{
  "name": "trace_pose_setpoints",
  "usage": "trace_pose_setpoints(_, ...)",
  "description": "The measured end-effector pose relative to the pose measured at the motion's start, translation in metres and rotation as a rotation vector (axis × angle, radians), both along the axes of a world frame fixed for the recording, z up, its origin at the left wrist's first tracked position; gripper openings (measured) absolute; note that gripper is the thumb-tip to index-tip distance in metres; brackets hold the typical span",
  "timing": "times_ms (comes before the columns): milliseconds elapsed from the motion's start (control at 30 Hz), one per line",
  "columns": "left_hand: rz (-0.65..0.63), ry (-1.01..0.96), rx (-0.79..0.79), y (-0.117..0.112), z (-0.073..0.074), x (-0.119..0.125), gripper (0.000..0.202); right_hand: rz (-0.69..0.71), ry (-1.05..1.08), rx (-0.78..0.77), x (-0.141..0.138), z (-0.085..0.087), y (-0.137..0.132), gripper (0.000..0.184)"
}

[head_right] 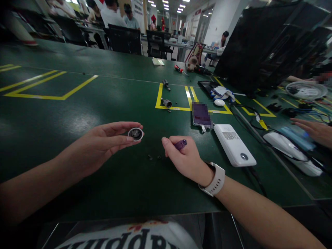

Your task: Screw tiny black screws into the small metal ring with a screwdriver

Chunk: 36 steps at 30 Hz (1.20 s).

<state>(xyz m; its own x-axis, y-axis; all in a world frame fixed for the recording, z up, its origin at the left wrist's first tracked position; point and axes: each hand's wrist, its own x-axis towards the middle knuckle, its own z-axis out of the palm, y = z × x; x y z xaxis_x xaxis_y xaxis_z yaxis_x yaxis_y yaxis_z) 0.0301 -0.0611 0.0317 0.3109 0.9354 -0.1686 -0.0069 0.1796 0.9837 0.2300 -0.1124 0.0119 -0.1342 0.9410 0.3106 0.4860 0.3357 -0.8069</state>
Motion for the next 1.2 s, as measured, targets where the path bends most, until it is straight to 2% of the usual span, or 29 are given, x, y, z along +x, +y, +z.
trace_pose_setpoints(200,0.006,0.02,0.008,-0.003,-0.002,0.002,0.033,0.126,-0.302,0.412,-0.002,-0.003,-0.009,0.03)
trace_pose_setpoints(400,-0.017,0.069,0.028,-0.006,-0.005,0.005,0.034,0.231,-0.319,0.671,-0.002,0.001,-0.015,0.013)
trace_pose_setpoints(567,-0.045,0.098,0.036,-0.011,-0.007,0.009,0.034,0.287,-0.451,0.683,-0.004,-0.002,-0.015,0.014)
trace_pose_setpoints(900,-0.082,0.206,0.097,-0.012,-0.008,0.011,0.033,0.272,-0.482,0.725,-0.012,-0.002,-0.014,0.02)
trace_pose_setpoints(1200,-0.075,0.221,0.149,-0.015,-0.007,0.013,0.027,0.256,-0.527,0.731,-0.016,-0.001,-0.014,0.023)
